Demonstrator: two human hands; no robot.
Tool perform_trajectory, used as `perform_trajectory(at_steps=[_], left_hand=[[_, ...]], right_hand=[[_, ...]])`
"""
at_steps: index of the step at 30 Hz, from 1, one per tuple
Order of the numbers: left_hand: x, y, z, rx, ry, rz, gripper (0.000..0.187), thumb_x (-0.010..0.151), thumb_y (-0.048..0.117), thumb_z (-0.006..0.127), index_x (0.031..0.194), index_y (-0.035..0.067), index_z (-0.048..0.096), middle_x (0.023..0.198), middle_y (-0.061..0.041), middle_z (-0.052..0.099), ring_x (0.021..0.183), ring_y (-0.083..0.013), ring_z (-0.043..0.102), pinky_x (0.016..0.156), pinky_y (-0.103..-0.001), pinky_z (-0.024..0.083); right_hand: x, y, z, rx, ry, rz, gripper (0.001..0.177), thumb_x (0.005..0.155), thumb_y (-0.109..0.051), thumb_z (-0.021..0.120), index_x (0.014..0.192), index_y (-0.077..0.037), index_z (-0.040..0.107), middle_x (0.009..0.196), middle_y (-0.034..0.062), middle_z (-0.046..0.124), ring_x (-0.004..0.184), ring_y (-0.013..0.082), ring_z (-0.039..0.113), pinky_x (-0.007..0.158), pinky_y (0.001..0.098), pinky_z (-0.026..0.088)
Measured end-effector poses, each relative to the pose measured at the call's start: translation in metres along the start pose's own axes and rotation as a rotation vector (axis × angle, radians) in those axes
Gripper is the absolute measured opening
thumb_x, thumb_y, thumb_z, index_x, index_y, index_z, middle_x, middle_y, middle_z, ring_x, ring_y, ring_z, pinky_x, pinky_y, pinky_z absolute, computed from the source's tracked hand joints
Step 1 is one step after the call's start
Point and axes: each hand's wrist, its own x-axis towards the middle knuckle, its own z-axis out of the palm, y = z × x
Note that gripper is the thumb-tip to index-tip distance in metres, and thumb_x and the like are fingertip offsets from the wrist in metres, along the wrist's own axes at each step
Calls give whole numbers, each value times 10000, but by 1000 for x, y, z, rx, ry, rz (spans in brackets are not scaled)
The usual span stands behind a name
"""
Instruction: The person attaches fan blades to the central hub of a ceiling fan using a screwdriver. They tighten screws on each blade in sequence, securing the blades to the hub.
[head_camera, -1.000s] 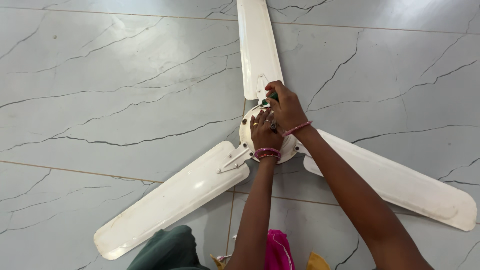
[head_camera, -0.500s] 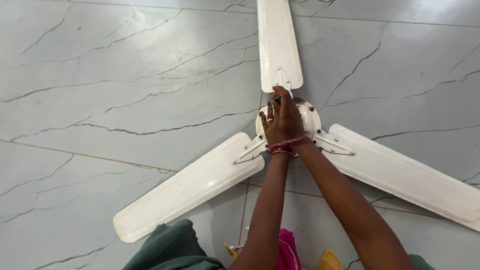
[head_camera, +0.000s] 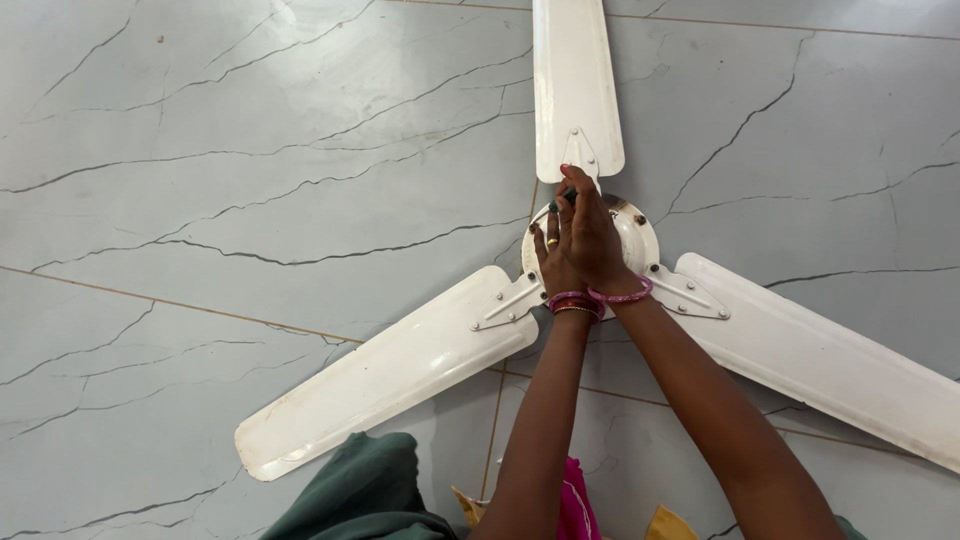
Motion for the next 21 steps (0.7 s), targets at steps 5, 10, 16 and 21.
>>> perform_trajectory(at_steps=[5,10,16,21], left_hand=[[0,0,-1,-81,-26,-16,735,1021,416,574,1635,150,270,1671,-31,363,1524,-213,361,1288,-477,188],[0,4,-18,-186,-101,-50,860,993,418,598,1659,73,177,1598,-36,453,1516,-230,391,1308,-486,139],[2,7,-34,-214,-39,-43,872,988,397,601,1645,41,150,1616,-104,444,1506,-257,400,1302,-481,130],[2,9,-43,-159,-27,-7,896,952,393,645,1627,39,174,1607,-124,450,1490,-273,405,1282,-491,139]], right_hand=[[3,-2,-4,-19,-67,18,363,1137,-147,491,1466,-25,400,1113,127,603,989,290,624,934,412,523],[4,-4,-3,-37,-83,25,362,1134,-156,490,1466,-39,403,1131,128,614,998,301,642,927,417,526],[5,-5,-4,-62,-119,46,361,1124,-150,501,1460,-58,408,1156,142,621,1021,317,653,907,417,533],[4,-4,-4,-15,-81,35,356,1139,-171,485,1464,-49,404,1151,130,623,1040,307,646,940,416,537]])
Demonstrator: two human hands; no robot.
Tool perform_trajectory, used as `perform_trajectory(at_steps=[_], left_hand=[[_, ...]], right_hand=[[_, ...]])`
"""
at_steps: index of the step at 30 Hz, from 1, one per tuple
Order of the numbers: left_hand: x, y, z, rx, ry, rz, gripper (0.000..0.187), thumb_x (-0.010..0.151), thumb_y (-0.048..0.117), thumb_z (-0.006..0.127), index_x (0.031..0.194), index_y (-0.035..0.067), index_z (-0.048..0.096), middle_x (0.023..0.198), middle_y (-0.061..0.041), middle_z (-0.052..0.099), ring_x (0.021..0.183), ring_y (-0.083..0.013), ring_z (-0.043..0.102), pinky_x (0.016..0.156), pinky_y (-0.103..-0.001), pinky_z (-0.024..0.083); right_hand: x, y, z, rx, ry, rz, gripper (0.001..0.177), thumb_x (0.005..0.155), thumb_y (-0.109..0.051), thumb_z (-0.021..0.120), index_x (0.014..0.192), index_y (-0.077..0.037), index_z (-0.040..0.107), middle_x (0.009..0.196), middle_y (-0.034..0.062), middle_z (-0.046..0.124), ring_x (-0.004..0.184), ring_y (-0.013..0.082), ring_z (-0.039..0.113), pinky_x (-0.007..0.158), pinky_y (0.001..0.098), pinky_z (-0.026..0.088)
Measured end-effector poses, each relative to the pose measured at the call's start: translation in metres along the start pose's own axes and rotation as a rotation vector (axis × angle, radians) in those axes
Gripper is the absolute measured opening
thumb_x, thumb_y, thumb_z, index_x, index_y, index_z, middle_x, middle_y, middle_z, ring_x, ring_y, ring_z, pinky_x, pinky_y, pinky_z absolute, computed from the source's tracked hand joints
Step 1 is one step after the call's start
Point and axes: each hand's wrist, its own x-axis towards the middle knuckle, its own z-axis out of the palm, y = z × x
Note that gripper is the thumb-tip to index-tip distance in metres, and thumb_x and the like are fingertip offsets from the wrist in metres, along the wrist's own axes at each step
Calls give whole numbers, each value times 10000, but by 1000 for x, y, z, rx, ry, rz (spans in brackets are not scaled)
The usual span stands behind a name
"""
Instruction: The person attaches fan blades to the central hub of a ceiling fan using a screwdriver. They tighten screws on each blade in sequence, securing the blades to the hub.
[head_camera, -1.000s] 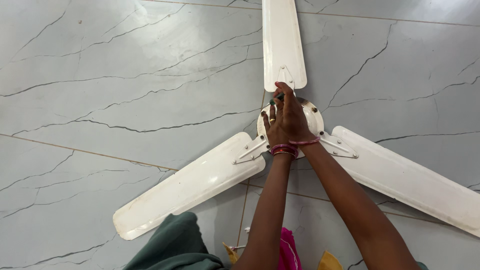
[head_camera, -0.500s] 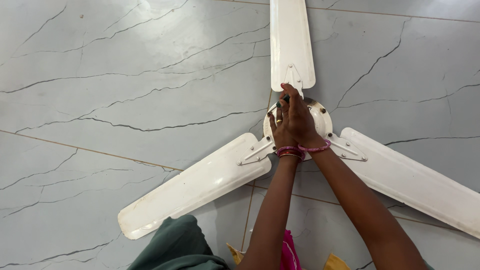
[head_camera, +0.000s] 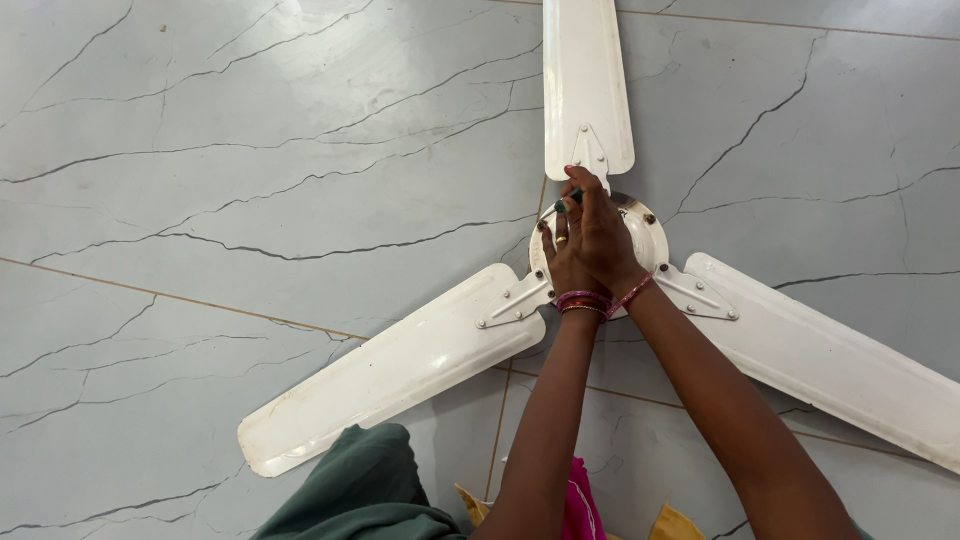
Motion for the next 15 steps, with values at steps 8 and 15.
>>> perform_trajectory(at_steps=[8,15], left_hand=[[-2,2,-3,-93,36,-18,869,980,373,636,1641,27,190,1617,-115,444,1495,-253,429,1299,-487,175],[-3,2,-6,-83,74,10,816,983,350,630,1617,9,246,1621,-148,435,1476,-257,448,1306,-487,191]], right_hand=[[-2,2,0,3,-13,14,342,1130,-168,494,1442,-46,426,1158,135,630,1036,304,655,932,413,540],[-2,2,-1,-39,-15,-20,329,1118,-140,492,1422,-38,419,1178,146,627,1069,327,651,943,429,534]])
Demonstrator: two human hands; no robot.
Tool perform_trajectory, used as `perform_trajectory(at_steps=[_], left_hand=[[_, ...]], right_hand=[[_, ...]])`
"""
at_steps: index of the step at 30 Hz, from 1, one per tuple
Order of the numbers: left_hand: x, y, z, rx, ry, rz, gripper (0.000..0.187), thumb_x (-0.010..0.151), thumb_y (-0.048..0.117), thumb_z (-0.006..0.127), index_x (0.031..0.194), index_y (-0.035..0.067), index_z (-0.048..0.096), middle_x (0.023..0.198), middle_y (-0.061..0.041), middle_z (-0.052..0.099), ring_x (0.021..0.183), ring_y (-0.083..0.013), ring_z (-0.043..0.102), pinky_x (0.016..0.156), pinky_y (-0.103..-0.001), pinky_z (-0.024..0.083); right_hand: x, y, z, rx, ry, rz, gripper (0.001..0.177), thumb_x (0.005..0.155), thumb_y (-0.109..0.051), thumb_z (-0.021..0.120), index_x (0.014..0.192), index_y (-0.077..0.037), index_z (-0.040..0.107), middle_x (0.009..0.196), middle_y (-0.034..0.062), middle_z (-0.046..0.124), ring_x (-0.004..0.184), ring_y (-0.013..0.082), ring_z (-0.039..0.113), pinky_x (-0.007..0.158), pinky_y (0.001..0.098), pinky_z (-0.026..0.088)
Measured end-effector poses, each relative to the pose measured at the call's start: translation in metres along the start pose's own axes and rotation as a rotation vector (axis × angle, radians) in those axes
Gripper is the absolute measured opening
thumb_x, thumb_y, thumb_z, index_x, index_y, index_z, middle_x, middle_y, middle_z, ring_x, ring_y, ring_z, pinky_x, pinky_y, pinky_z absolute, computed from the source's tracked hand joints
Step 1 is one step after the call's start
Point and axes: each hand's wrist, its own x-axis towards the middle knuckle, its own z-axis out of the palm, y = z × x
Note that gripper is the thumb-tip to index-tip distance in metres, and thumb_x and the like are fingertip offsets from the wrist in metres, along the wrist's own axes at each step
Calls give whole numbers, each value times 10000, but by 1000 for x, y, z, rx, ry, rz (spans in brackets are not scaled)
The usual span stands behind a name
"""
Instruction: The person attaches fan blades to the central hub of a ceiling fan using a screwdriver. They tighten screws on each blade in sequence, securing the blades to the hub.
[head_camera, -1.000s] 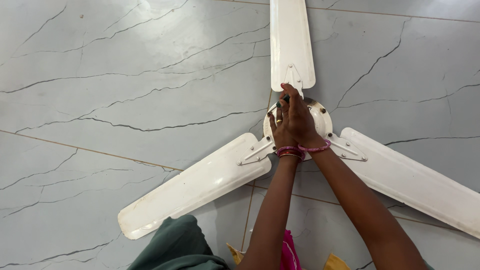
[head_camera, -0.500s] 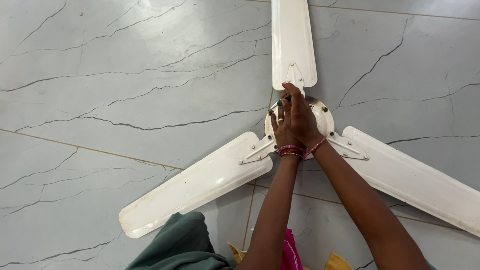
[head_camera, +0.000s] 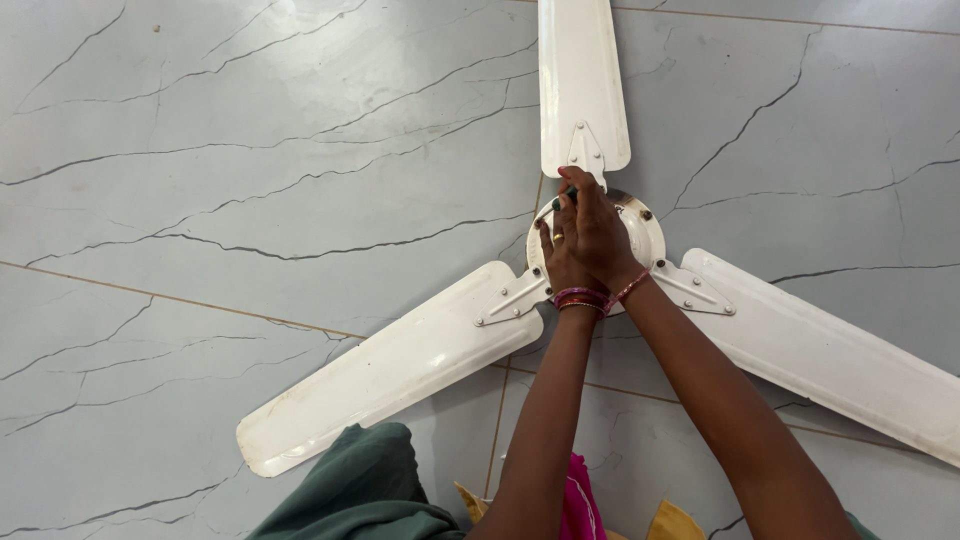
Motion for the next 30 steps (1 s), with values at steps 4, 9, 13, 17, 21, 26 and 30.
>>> perform_trajectory(at_steps=[4,9,13,17,21,26,30], left_hand=[[1,1,-1,-38,-3,-14,794,979,353,629,1606,6,286,1603,-143,437,1475,-260,452,1295,-490,188],[-1,3,-5,21,-41,-15,789,968,376,631,1599,20,319,1618,-186,433,1463,-263,450,1295,-476,183],[2,4,-10,35,-59,17,767,937,400,641,1557,46,361,1548,-141,503,1474,-283,447,1279,-491,171],[5,8,-17,27,-82,-9,758,909,397,661,1531,62,385,1497,-136,540,1456,-286,459,1275,-489,171],[5,11,-21,-22,-120,-58,768,916,384,670,1550,61,381,1501,-153,542,1401,-240,504,1297,-483,176],[2,3,-8,-11,-23,-24,727,956,386,648,1566,88,387,1577,-148,476,1428,-209,506,1299,-474,173],[2,-4,11,63,-28,-33,728,983,403,613,1599,110,359,1617,-81,438,1480,-182,463,1308,-460,156]], right_hand=[[1,-1,-1,10,-3,0,328,1118,-142,493,1422,-43,421,1162,141,627,1060,324,649,943,433,534],[4,-4,-1,-19,15,-27,304,1108,-167,552,1375,-54,462,1146,142,626,1030,310,653,868,404,549],[6,-5,0,-47,47,-39,309,1052,-180,652,1314,-86,517,1068,114,626,967,282,653,826,384,557],[6,-4,0,99,34,64,315,1054,-103,617,1345,-84,499,1064,97,617,956,261,658,846,366,560],[7,-2,-3,108,29,-83,426,1015,-17,571,1412,-34,417,1170,146,577,1077,310,619,974,410,518],[6,-2,0,-5,14,-50,435,992,-17,598,1388,-49,421,1161,154,584,1075,323,632,947,417,532],[7,1,4,-72,24,-37,413,1008,-24,620,1372,-60,430,1138,148,594,1068,321,642,922,417,542]])
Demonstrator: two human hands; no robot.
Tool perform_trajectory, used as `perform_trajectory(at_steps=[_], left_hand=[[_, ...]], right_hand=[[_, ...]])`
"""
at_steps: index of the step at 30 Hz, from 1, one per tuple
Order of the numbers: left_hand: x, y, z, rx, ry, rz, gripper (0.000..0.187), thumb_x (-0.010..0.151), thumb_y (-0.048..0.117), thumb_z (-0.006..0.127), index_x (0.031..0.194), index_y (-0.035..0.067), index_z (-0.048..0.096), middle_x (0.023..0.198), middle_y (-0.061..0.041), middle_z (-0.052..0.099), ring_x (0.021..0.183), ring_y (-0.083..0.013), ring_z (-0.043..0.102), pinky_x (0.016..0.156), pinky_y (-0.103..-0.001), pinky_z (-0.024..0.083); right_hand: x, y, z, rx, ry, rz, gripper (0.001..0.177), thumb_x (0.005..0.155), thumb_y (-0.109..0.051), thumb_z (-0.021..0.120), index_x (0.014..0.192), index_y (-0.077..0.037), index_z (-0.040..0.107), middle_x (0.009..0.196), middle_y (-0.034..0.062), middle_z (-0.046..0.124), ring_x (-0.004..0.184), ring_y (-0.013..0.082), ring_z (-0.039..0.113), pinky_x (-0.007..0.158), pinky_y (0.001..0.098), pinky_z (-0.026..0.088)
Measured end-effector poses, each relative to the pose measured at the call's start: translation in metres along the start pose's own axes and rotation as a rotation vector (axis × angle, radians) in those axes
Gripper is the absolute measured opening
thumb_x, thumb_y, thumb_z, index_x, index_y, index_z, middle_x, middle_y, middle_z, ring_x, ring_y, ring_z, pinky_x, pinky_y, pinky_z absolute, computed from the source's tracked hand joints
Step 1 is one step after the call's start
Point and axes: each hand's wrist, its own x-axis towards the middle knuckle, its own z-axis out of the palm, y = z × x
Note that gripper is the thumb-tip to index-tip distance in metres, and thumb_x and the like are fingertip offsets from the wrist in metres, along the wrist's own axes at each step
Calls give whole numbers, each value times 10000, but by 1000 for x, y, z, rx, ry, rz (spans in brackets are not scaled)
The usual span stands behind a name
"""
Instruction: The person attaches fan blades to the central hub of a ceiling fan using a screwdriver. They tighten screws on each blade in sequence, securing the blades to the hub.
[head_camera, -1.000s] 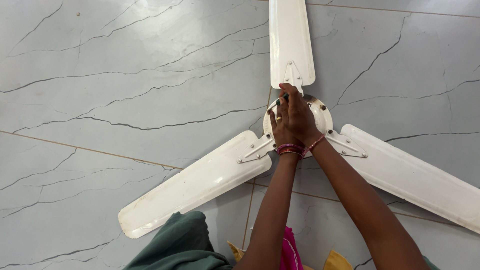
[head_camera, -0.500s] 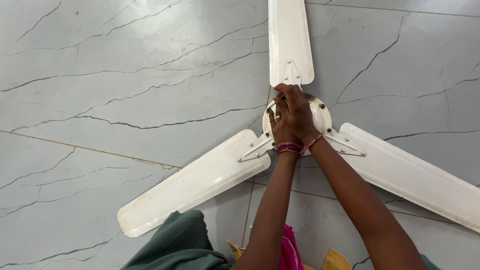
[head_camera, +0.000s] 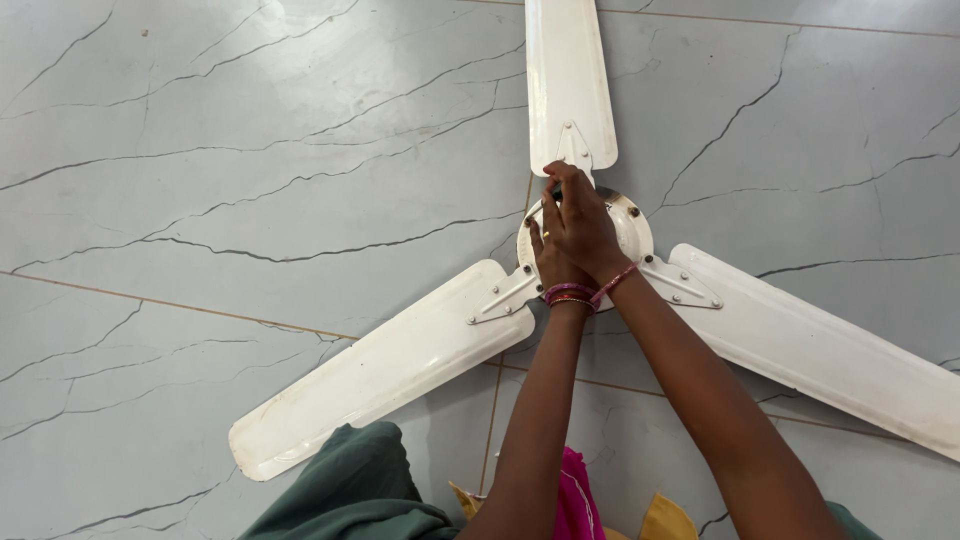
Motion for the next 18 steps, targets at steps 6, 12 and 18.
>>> perform_trajectory(at_steps=[6,12,18], left_hand=[[4,-6,13,-27,-34,-21,738,967,423,607,1602,161,335,1614,-52,445,1483,-150,406,1287,-457,136],[3,-6,1,-79,-85,20,756,944,446,632,1579,153,344,1614,-70,429,1534,-221,338,1283,-485,100],[4,-8,-26,-175,-98,161,843,889,424,685,1570,47,362,1621,-213,379,1509,-343,306,1236,-502,135]], right_hand=[[1,0,0,95,8,21,479,1003,5,573,1434,-5,365,1071,125,566,1046,296,628,927,408,546],[2,-3,-2,93,17,12,502,1029,-16,580,1476,-43,352,1104,124,580,1046,284,631,917,403,549],[-4,-3,-3,151,-17,116,512,1036,-18,569,1488,-65,333,1073,116,561,1015,269,611,927,406,521]])
